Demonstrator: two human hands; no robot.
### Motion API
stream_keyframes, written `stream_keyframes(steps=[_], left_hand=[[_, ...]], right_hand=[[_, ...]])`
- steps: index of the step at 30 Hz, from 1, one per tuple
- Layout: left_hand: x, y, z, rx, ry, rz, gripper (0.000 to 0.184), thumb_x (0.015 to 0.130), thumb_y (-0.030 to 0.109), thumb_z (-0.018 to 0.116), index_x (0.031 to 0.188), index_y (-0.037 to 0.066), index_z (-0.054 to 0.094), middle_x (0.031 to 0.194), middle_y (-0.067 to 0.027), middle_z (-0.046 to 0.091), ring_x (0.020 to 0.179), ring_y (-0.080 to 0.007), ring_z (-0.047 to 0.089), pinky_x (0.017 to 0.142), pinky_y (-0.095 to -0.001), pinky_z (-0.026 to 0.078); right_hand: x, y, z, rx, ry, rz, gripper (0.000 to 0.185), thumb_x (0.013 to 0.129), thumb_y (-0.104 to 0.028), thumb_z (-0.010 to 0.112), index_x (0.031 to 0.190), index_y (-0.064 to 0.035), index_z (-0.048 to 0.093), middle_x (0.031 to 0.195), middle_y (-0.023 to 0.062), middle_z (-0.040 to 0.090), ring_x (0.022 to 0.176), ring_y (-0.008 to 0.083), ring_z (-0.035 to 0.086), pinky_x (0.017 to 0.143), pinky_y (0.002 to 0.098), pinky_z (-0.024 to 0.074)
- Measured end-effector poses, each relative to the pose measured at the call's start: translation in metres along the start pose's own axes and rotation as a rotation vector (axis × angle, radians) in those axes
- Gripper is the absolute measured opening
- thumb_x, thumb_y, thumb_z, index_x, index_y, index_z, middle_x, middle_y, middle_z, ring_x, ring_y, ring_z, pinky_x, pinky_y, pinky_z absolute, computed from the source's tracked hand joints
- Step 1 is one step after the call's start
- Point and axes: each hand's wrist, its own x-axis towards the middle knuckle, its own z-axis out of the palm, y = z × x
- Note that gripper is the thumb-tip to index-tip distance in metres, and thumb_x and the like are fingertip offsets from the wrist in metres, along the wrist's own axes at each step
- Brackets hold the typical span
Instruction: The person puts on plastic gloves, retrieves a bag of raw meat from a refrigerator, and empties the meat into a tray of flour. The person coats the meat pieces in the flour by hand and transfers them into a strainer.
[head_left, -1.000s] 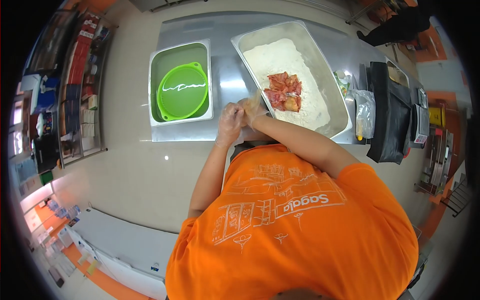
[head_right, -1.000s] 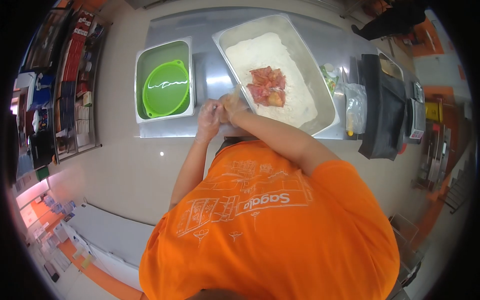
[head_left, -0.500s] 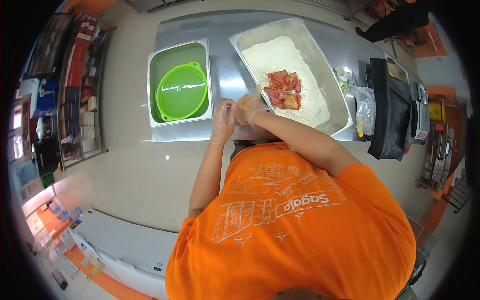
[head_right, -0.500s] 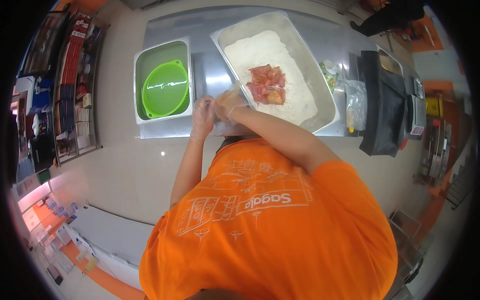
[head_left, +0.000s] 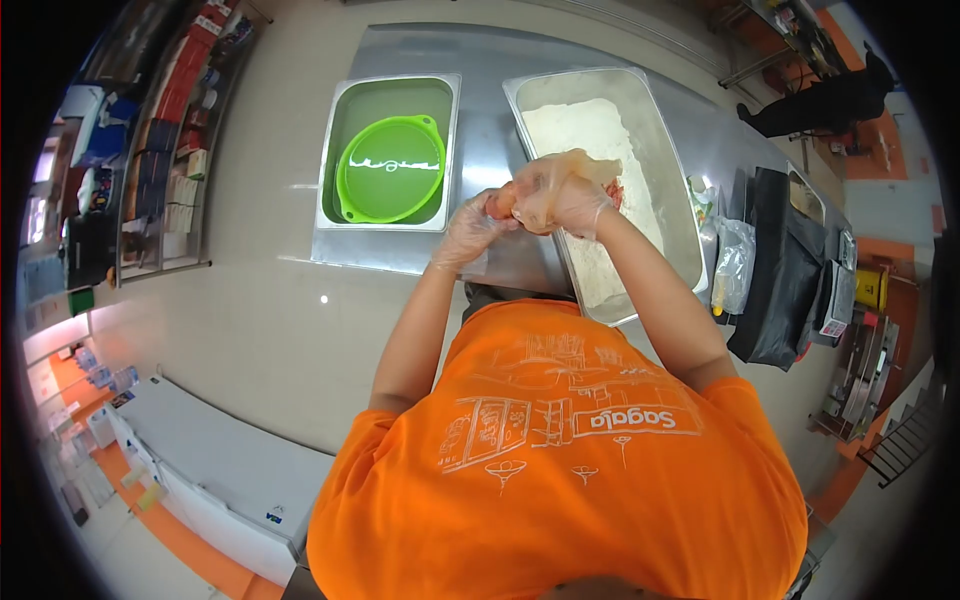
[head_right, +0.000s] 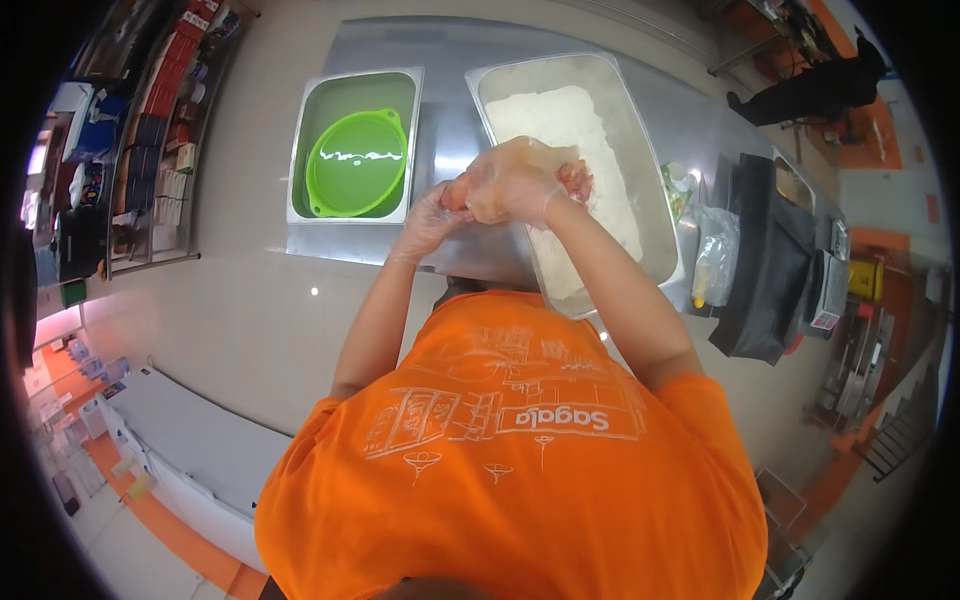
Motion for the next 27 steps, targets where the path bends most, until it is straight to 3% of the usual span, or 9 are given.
stream_keyframes(steps=[2, 5, 9, 12, 14, 17, 20, 24, 27], left_hand=[[0.005, -0.022, 0.000, -0.102, 0.059, 0.054, 0.036, 0.094, 0.007, 0.073, 0.127, 0.003, 0.059, 0.126, -0.0052, 0.062, 0.111, -0.0131, 0.057, 0.099, -0.0313, 0.048], [0.013, -0.021, 0.013, -0.432, 0.092, 0.107, 0.030, 0.100, 0.007, 0.065, 0.129, 0.003, 0.059, 0.127, -0.0054, 0.062, 0.113, -0.0137, 0.058, 0.100, -0.0320, 0.049], [0.014, 0.021, 0.036, -0.827, 0.185, -0.018, 0.027, 0.103, 0.006, 0.057, 0.130, 0.004, 0.057, 0.131, -0.0072, 0.061, 0.122, -0.0185, 0.059, 0.106, -0.0371, 0.049], [0.022, 0.011, 0.034, -0.968, 0.188, 0.067, 0.027, 0.104, 0.009, 0.057, 0.131, 0.007, 0.055, 0.135, -0.0078, 0.060, 0.128, -0.0221, 0.058, 0.110, -0.0419, 0.049], [0.019, 0.011, 0.028, -1.032, 0.229, 0.056, 0.028, 0.104, 0.012, 0.059, 0.131, 0.010, 0.054, 0.134, -0.0073, 0.060, 0.127, -0.0225, 0.058, 0.109, -0.0426, 0.050], [0.021, 0.014, 0.028, -1.041, 0.236, 0.061, 0.029, 0.104, 0.016, 0.060, 0.132, 0.014, 0.053, 0.133, -0.0061, 0.061, 0.126, -0.0227, 0.059, 0.107, -0.0432, 0.051], [0.025, 0.020, 0.036, -1.022, 0.269, 0.055, 0.028, 0.105, 0.018, 0.060, 0.132, 0.015, 0.053, 0.132, -0.0053, 0.061, 0.124, -0.0226, 0.060, 0.106, -0.0433, 0.052], [0.036, 0.005, 0.040, -0.965, 0.280, 0.032, 0.038, 0.105, 0.020, 0.057, 0.141, 0.017, 0.046, 0.143, -0.0080, 0.055, 0.135, -0.0271, 0.053, 0.108, -0.0543, 0.050], [0.037, 0.011, 0.040, -0.912, 0.388, -0.105, 0.035, 0.106, 0.023, 0.053, 0.141, 0.019, 0.047, 0.143, -0.0064, 0.055, 0.133, -0.0267, 0.055, 0.104, -0.0531, 0.053]], right_hand=[[-0.015, -0.048, -0.030, 0.526, -0.123, 0.375, 0.017, 0.077, -0.019, 0.065, 0.086, -0.0139, 0.078, 0.069, 0.0001, 0.063, 0.056, 0.0154, 0.050, 0.050, 0.0321, 0.0389], [-0.012, -0.070, -0.042, 0.372, -0.086, 0.658, 0.021, 0.076, -0.016, 0.065, 0.091, -0.0126, 0.079, 0.067, -0.0024, 0.056, 0.056, 0.0112, 0.043, 0.049, 0.0273, 0.0338], [-0.023, -0.076, -0.055, 0.629, -0.097, 0.504, 0.025, 0.074, -0.020, 0.069, 0.095, -0.0099, 0.077, 0.068, 0.0020, 0.059, 0.055, 0.0112, 0.043, 0.048, 0.0275, 0.0327], [-0.018, -0.029, -0.054, 0.657, 0.062, 0.357, 0.025, 0.073, -0.019, 0.071, 0.095, -0.0073, 0.075, 0.072, 0.0034, 0.061, 0.061, 0.0129, 0.051, 0.052, 0.0293, 0.0405], [-0.024, -0.009, -0.068, 0.651, 0.197, 0.279, 0.023, 0.075, -0.020, 0.074, 0.093, -0.0056, 0.073, 0.075, 0.0036, 0.062, 0.068, 0.0144, 0.057, 0.058, 0.0302, 0.0470], [-0.035, -0.013, -0.090, 0.460, 0.186, 0.199, 0.025, 0.076, -0.022, 0.078, 0.092, -0.0029, 0.073, 0.083, 0.0049, 0.066, 0.079, 0.0164, 0.063, 0.070, 0.0310, 0.0518], [-0.056, -0.028, -0.111, 0.345, 0.108, 0.135, 0.028, 0.076, -0.024, 0.082, 0.093, -0.0036, 0.072, 0.089, 0.0057, 0.068, 0.082, 0.0155, 0.064, 0.075, 0.0296, 0.0513], [-0.077, -0.024, -0.126, 0.355, 0.255, 0.215, 0.019, 0.081, -0.013, 0.073, 0.096, -0.0009, 0.071, 0.086, 0.0050, 0.068, 0.073, 0.0128, 0.058, 0.067, 0.0270, 0.0471], [-0.087, 0.004, -0.132, 0.508, 0.411, 0.224, 0.018, 0.083, -0.010, 0.068, 0.096, 0.0012, 0.070, 0.082, 0.0043, 0.067, 0.066, 0.0107, 0.053, 0.061, 0.0247, 0.0428]])
